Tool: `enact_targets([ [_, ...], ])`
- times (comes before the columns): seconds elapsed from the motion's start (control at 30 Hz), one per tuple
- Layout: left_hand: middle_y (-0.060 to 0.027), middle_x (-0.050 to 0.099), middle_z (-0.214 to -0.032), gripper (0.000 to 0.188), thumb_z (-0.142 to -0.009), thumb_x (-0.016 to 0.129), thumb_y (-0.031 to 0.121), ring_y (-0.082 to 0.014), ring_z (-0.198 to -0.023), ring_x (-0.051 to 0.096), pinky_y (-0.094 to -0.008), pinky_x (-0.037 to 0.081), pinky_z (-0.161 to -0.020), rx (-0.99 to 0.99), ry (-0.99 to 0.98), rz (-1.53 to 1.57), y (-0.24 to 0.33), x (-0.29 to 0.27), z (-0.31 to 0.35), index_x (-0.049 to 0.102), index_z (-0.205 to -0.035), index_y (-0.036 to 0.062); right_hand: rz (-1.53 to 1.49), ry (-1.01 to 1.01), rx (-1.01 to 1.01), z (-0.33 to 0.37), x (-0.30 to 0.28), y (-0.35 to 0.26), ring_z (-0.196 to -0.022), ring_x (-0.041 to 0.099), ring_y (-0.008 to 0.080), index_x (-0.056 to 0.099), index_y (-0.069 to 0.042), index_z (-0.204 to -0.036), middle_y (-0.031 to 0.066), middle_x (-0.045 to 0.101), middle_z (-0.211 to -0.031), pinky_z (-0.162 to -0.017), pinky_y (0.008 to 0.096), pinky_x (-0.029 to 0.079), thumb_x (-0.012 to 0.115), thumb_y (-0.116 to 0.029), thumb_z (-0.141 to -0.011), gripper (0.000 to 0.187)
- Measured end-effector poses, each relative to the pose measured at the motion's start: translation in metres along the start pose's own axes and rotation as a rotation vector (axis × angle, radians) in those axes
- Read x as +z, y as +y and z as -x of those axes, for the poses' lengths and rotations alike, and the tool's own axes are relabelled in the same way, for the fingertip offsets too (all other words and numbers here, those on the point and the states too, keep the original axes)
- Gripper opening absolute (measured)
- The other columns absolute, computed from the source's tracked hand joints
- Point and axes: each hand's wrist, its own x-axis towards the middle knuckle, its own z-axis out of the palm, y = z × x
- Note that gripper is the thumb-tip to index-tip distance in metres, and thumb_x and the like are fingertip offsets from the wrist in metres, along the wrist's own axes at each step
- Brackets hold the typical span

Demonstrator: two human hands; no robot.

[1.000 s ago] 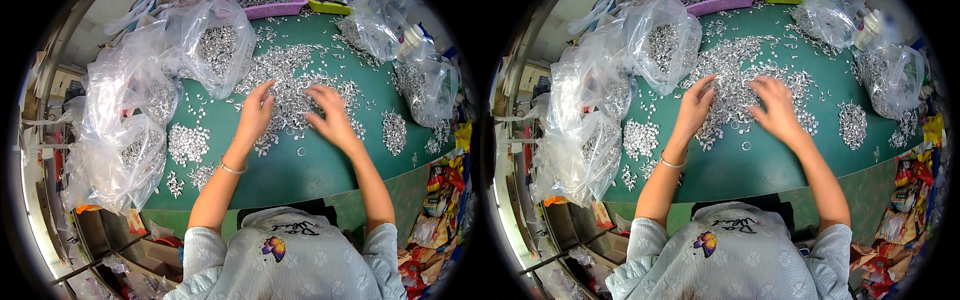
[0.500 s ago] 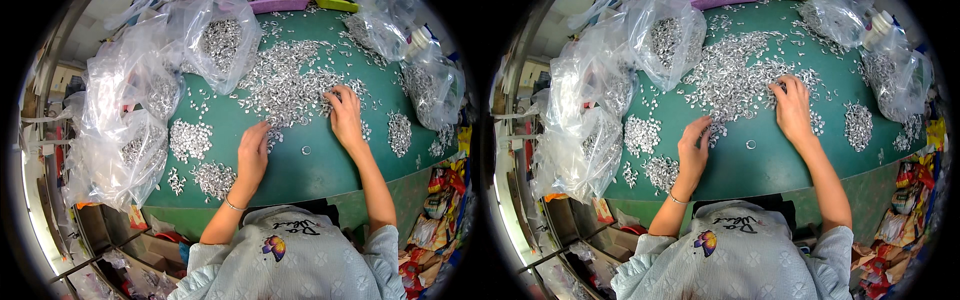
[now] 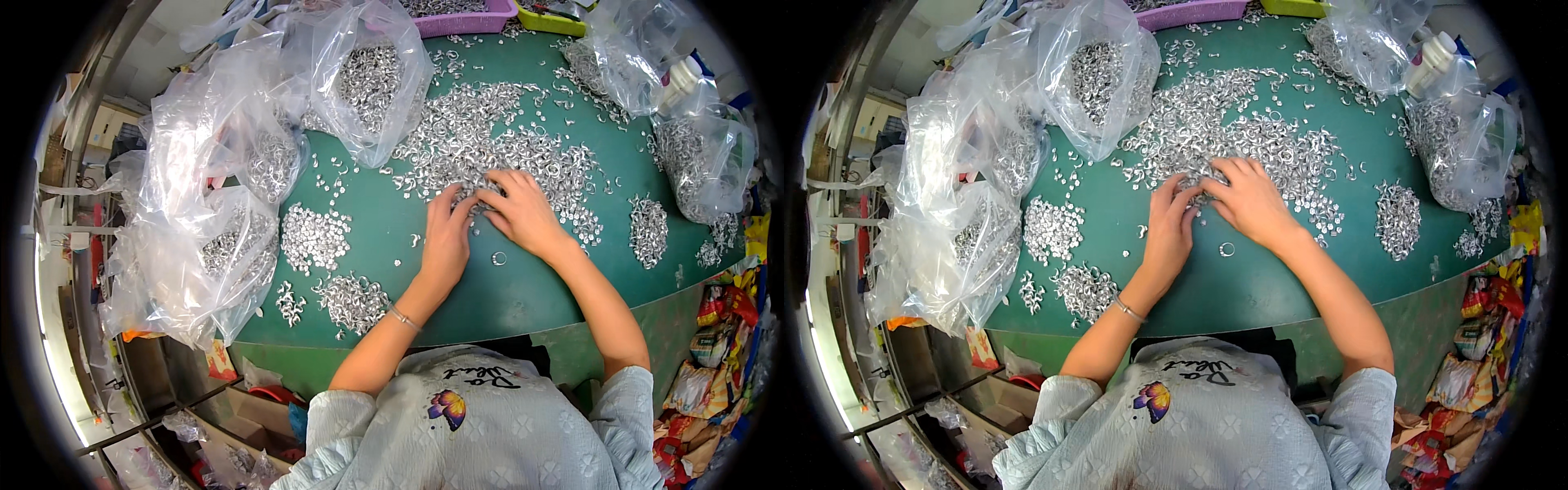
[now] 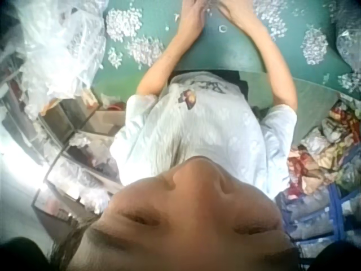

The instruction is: The person sorts and inspects small metal rings and button components by hand on a green workbench, picking up individual pieces and moving them between piles.

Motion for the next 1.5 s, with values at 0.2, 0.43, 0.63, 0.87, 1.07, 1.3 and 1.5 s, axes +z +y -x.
enact_targets([
  [0.2, -0.0186, 0.052, -0.120, 0.040, -0.075, 0.049, -0.014, -0.0353, -0.110, 0.051, -0.0371, 0.043, -0.091, 0.136, -0.084, 0.115, 0.021, 0.023, -0.015, 0.056, -0.111, 0.0014, 0.044, 0.056, 0.017, 0.035, -0.019, 0.006, -0.103, 0.051, 0.0285, 0.060, -0.004, -0.094, 0.0117, 0.054, -0.109, -0.092, 0.0413, 0.038, 0.060, -0.002, -0.073, 0.021],
  [0.43, -0.0140, 0.055, -0.123, 0.035, -0.077, 0.051, -0.013, -0.0272, -0.110, 0.056, -0.0293, 0.048, -0.080, -0.047, -0.069, 0.289, 0.034, -0.004, -0.011, 0.063, -0.104, 0.0040, 0.018, 0.298, 0.159, 0.056, -0.035, -0.001, -0.093, 0.052, 0.0279, 0.058, -0.003, -0.088, 0.0090, 0.054, -0.093, -0.085, 0.0388, 0.039, 0.059, 0.003, -0.072, 0.017],
  [0.63, -0.0128, 0.063, -0.099, 0.027, -0.077, 0.055, -0.009, -0.0209, -0.086, 0.062, -0.0283, 0.048, -0.073, -0.062, -0.015, 0.208, 0.048, -0.036, 0.028, 0.061, -0.102, 0.0018, 0.021, 0.336, 0.255, 0.091, -0.031, -0.015, -0.102, 0.050, 0.0288, 0.059, -0.004, -0.094, 0.0101, 0.054, -0.102, -0.088, 0.0387, 0.038, 0.062, 0.000, -0.072, 0.022],
  [0.87, -0.0114, 0.060, -0.069, 0.011, -0.079, 0.051, -0.007, -0.0179, -0.061, 0.058, -0.0282, 0.048, -0.058, -0.390, 0.156, 0.048, 0.019, -0.096, 0.257, 0.061, -0.083, -0.0048, 0.108, 0.314, 0.324, 0.075, -0.033, -0.006, -0.123, 0.033, 0.0402, 0.050, -0.009, -0.124, 0.0173, 0.042, -0.129, -0.099, 0.0507, 0.028, 0.070, -0.020, -0.074, 0.055],
  [1.07, -0.0219, 0.062, -0.093, 0.018, -0.084, 0.055, 0.012, -0.0379, -0.083, 0.060, -0.0403, 0.048, -0.074, -1.420, -0.528, -0.428, -0.150, -0.037, 0.528, 0.059, -0.095, -0.0021, 0.252, 0.184, 0.475, 0.029, -0.023, 0.024, -0.126, 0.028, 0.0456, 0.046, -0.011, -0.129, 0.0219, 0.037, -0.133, -0.101, 0.0575, 0.021, 0.064, -0.042, -0.079, 0.062],
  [1.3, -0.0230, 0.062, -0.093, 0.019, -0.084, 0.053, 0.009, -0.0391, -0.083, 0.060, -0.0413, 0.048, -0.074, -1.524, -0.287, -0.081, -0.095, -0.041, 0.473, 0.060, -0.098, -0.0007, 0.112, -0.098, 0.306, 0.027, -0.034, 0.019, -0.121, 0.031, 0.0429, 0.054, -0.012, -0.120, 0.0174, 0.034, -0.136, -0.102, 0.0553, 0.023, 0.070, -0.033, -0.072, 0.054],
  [1.5, -0.0240, 0.062, -0.094, 0.020, -0.083, 0.052, 0.007, -0.0401, -0.084, 0.060, -0.0421, 0.048, -0.073, -1.516, -0.311, 0.058, -0.091, -0.025, 0.421, 0.060, -0.100, 0.0005, -0.001, -0.147, 0.286, 0.027, -0.038, 0.008, -0.116, 0.036, 0.0383, 0.055, -0.009, -0.117, 0.0115, 0.042, -0.129, -0.100, 0.0537, 0.026, 0.070, -0.015, -0.067, 0.052],
])
